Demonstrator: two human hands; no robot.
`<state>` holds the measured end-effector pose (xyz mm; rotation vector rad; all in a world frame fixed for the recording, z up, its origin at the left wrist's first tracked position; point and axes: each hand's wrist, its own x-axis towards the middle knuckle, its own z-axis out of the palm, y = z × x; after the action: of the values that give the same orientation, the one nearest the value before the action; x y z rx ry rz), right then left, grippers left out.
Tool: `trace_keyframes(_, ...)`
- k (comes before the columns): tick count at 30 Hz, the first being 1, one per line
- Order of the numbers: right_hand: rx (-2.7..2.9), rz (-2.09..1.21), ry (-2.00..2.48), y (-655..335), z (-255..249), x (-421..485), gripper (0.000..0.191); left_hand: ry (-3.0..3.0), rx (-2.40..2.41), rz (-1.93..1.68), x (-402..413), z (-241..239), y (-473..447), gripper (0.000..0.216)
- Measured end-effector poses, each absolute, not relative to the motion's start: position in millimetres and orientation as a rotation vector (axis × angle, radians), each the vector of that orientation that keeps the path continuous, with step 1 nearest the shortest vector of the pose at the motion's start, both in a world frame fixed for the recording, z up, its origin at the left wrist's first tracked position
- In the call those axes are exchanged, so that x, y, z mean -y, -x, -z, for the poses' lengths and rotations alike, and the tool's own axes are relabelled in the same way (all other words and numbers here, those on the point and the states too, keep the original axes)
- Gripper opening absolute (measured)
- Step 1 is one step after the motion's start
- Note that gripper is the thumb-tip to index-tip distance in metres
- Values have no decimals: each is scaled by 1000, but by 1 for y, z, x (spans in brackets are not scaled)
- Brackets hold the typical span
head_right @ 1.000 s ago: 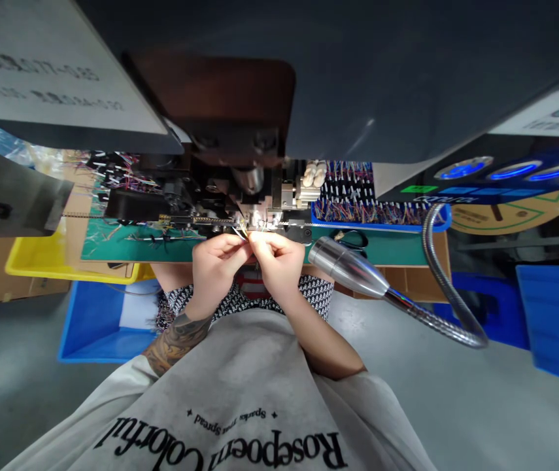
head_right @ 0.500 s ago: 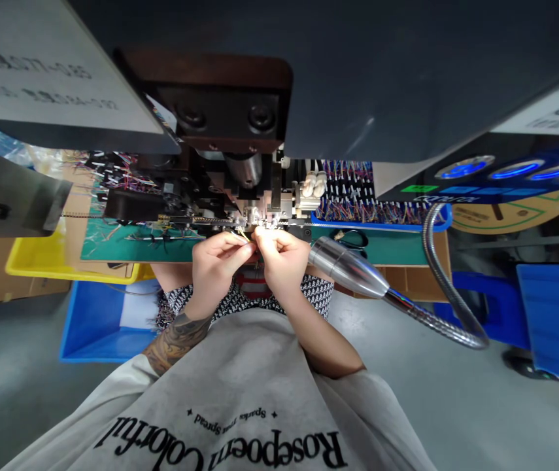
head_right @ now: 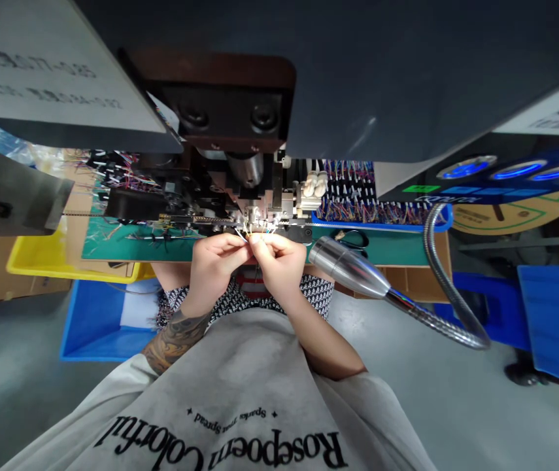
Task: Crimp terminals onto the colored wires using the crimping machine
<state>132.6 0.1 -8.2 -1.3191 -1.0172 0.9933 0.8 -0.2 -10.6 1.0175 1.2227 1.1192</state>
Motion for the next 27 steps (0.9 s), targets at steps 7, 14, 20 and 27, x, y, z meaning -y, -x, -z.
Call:
trace_keyframes(7, 979, -980, 1367, -135, 7, -5, 28, -1027, -1136, -1186, -1, 12, -4, 16)
trace_keyframes(14, 963, -970, 1386, -132, 7, -7, 32, -1021, -1157, -1202, -1, 15, -4, 17)
trace_keyframes(20, 992, -1000, 1352, -131, 10, -4, 23, -1047, -1218, -1157, -2, 14, -4, 16)
trace_keyframes(27, 985, -895, 1400, -133, 7, -3, 25, -1074, -1239, -1115, -2, 4, -4, 17)
